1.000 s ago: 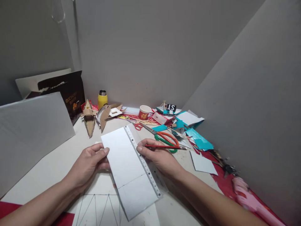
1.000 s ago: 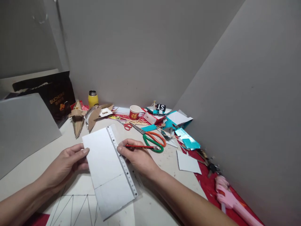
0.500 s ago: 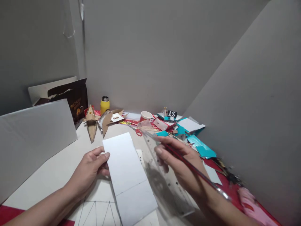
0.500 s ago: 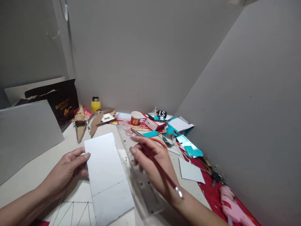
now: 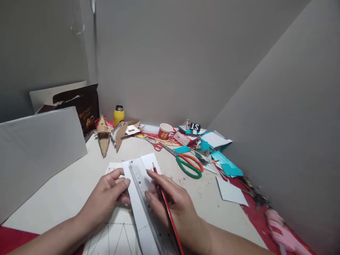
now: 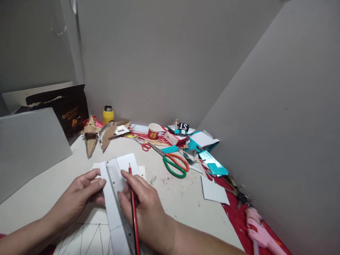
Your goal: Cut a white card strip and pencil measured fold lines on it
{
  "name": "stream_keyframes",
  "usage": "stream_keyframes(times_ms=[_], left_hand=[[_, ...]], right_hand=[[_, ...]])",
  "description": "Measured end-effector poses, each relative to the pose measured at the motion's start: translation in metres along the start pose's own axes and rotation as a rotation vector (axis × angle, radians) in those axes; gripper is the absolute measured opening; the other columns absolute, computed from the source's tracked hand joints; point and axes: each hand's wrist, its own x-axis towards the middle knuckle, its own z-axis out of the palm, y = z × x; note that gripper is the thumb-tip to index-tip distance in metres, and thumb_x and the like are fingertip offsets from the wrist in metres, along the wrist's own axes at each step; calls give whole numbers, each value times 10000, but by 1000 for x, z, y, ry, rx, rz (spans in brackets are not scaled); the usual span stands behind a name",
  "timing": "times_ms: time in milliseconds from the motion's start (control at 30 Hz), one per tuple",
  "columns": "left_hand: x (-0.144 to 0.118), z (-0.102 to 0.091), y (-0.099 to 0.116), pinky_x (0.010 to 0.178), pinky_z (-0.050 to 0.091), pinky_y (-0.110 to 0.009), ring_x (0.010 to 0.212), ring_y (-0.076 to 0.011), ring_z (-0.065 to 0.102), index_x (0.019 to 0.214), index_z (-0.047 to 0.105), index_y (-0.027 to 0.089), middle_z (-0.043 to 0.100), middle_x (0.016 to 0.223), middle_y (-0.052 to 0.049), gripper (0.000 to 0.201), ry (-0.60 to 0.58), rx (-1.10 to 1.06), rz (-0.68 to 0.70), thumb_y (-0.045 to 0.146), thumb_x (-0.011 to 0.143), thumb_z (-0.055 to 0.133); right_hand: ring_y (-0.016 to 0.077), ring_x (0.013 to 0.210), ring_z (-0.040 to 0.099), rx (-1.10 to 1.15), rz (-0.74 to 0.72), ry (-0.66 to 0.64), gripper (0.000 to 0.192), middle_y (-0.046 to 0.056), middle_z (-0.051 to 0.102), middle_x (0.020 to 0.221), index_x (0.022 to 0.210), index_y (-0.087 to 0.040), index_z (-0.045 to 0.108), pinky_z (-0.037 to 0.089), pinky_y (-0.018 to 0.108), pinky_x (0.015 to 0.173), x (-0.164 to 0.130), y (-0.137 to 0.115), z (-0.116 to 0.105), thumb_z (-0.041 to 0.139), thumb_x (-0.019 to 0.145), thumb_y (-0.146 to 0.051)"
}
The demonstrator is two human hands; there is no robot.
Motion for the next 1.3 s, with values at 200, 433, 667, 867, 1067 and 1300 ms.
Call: stream_keyframes(times_ms=[200,433,667,867,1067,1300], left_hand=[[0,2,1,527,533,-283,652,-206,705,1104,659,169,756,881,-84,290,0,-58,-11,283,838,668],[-4,2,-2,562,542,-304,581,-176,679,1163,625,168,752,873,-66,319,-26,-34,-25,282,865,638],[-1,0,-6,593,542,-301,580,-159,656,1158,624,162,746,836,-54,307,-27,-3,-19,275,873,630],[-2,1,-6,610,538,-288,650,-166,674,1155,643,191,745,917,-62,275,-35,-11,4,273,895,608],[-2,-1,-2,698,547,-273,737,-168,670,975,734,179,748,921,-70,182,40,29,6,292,845,675],[-1,-5,4,686,542,-240,708,-141,656,973,704,153,755,863,-61,233,65,58,-30,276,780,747]], right_hand=[[168,729,619,-9,-13,-1,463,36,645,845,1319,-209,526,551,289,669,-3,2,5,567,869,-108],[180,762,615,-31,-33,-15,516,51,641,891,1372,-235,473,558,304,686,-4,5,9,566,880,-108],[182,748,606,-29,-45,-33,516,56,623,877,1386,-231,460,552,311,660,-6,6,12,556,892,-116],[185,730,598,-30,-43,-48,513,55,608,860,1393,-226,456,547,318,646,-8,6,12,548,899,-125],[186,741,594,-33,-65,-49,532,65,611,896,1413,-235,428,554,316,643,-8,4,12,536,905,-115],[192,775,608,-81,-95,-55,499,85,618,906,1392,-168,445,558,312,659,-11,5,11,557,908,-116]])
